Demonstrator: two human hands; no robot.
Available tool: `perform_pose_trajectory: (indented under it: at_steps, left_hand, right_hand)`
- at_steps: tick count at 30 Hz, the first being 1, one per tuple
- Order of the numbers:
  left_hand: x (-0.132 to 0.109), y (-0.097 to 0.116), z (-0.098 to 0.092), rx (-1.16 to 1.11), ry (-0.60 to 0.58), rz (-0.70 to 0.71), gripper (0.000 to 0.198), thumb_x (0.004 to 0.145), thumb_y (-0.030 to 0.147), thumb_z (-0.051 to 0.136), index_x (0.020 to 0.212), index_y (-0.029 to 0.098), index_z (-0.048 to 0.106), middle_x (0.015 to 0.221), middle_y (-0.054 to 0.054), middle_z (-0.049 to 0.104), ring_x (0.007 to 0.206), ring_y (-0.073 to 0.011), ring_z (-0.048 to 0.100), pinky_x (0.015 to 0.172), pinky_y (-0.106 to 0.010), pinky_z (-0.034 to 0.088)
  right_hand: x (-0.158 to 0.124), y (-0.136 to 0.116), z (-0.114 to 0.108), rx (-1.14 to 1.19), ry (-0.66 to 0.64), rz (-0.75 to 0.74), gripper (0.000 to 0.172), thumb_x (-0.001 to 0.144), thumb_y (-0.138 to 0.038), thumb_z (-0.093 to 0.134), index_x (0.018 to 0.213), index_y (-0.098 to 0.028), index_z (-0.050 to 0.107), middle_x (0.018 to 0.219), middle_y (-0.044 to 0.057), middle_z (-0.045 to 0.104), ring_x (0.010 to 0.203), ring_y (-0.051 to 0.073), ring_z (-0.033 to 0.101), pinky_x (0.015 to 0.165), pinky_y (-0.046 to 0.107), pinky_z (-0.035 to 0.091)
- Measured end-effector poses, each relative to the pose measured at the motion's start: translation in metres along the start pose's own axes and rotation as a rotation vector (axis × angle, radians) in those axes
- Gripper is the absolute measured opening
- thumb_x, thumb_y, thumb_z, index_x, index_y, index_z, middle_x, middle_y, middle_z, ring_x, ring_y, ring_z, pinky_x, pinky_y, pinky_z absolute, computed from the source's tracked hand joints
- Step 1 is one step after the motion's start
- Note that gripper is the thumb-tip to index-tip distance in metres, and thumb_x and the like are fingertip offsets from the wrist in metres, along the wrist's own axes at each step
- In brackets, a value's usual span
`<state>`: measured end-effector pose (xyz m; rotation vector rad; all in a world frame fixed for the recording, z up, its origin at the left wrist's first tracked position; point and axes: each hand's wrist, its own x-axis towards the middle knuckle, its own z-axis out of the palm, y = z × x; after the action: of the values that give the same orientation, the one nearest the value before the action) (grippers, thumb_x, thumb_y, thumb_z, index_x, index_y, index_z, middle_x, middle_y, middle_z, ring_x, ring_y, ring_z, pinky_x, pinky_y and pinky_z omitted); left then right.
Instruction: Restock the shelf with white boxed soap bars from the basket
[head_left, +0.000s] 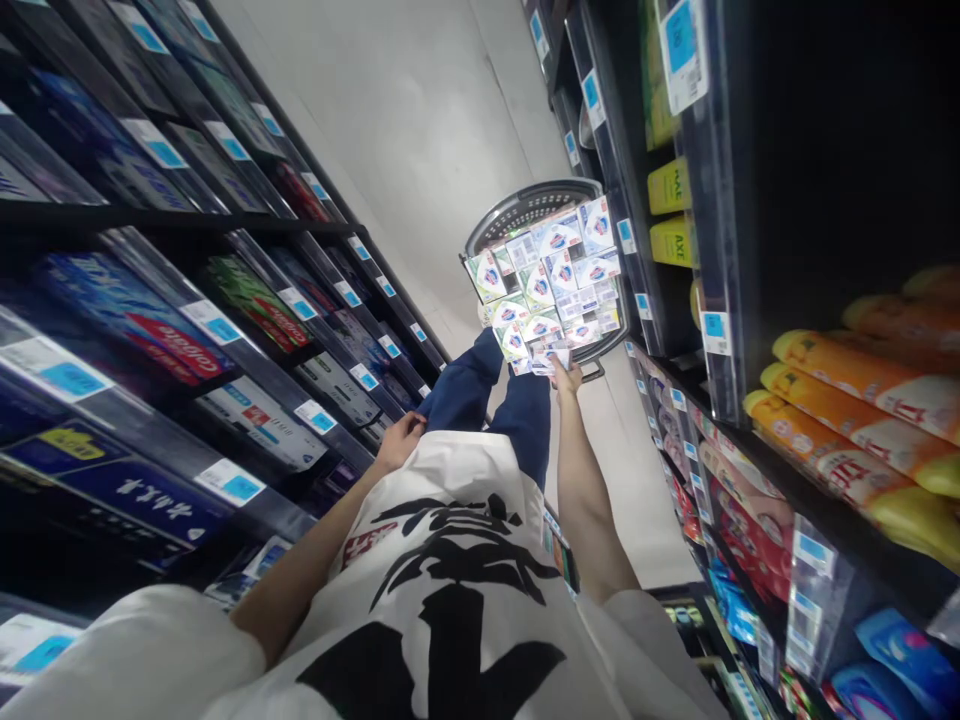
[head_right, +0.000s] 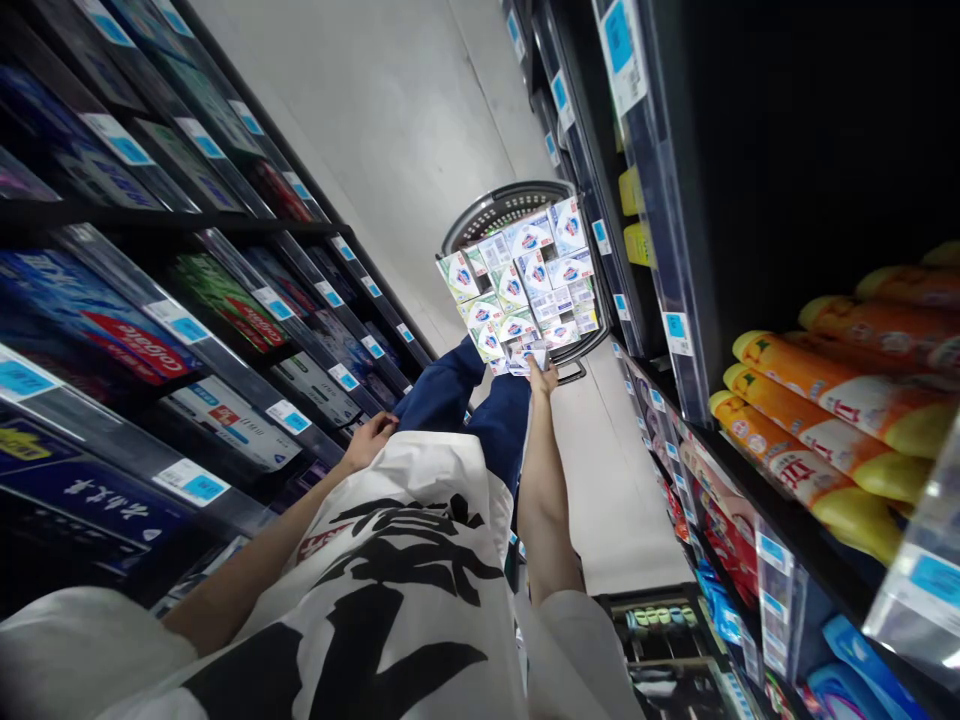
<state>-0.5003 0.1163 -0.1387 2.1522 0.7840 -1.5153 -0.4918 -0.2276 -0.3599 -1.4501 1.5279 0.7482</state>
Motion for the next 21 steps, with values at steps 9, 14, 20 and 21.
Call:
perform_pose_trajectory:
  at_steps: [9, 14, 20, 21]
  left_hand:
    - [0.013, 0.032, 0.004, 0.132, -0.025, 0.134, 0.029, 0.094, 0.025, 0.044, 0.113, 0.020, 0.066, 0.104, -0.009, 0.074, 0.097, -0.0238, 0.067, 0.089, -0.031, 0.049]
    - [0.010, 0.085, 0.009, 0.133, -0.008, 0.306, 0.025, 0.093, 0.021, 0.049, 0.111, 0.016, 0.067, 0.096, -0.008, 0.072, 0.094, -0.0244, 0.065, 0.084, -0.030, 0.047]
    - [-0.019, 0.162, 0.019, 0.127, -0.024, 0.613, 0.024, 0.089, 0.016, 0.055, 0.109, 0.013, 0.068, 0.082, -0.003, 0.067, 0.085, -0.0225, 0.064, 0.081, -0.030, 0.048]
    - [-0.027, 0.175, 0.021, 0.124, -0.021, 0.682, 0.027, 0.088, 0.016, 0.056, 0.113, 0.013, 0.067, 0.087, -0.004, 0.068, 0.088, -0.0223, 0.065, 0.084, -0.030, 0.049]
  right_hand:
    - [-0.095, 0.012, -0.070, 0.045, -0.004, 0.009, 0.046, 0.074, -0.038, 0.085, 0.108, -0.016, 0.062, 0.106, 0.009, 0.076, 0.076, 0.017, 0.073, 0.059, 0.024, 0.062]
    - [-0.145, 0.001, -0.115, 0.051, -0.041, -0.139, 0.042, 0.071, -0.042, 0.086, 0.093, -0.019, 0.059, 0.087, 0.003, 0.075, 0.063, 0.015, 0.069, 0.056, 0.025, 0.058]
    - [-0.177, -0.035, -0.154, 0.197, -0.063, -0.401, 0.047, 0.071, -0.054, 0.080, 0.098, -0.021, 0.060, 0.105, 0.008, 0.076, 0.092, 0.023, 0.073, 0.069, 0.031, 0.060]
    - [-0.180, -0.041, -0.159, 0.230, -0.077, -0.446, 0.049, 0.072, -0.056, 0.079, 0.100, -0.020, 0.061, 0.108, 0.009, 0.076, 0.098, 0.025, 0.072, 0.073, 0.032, 0.061]
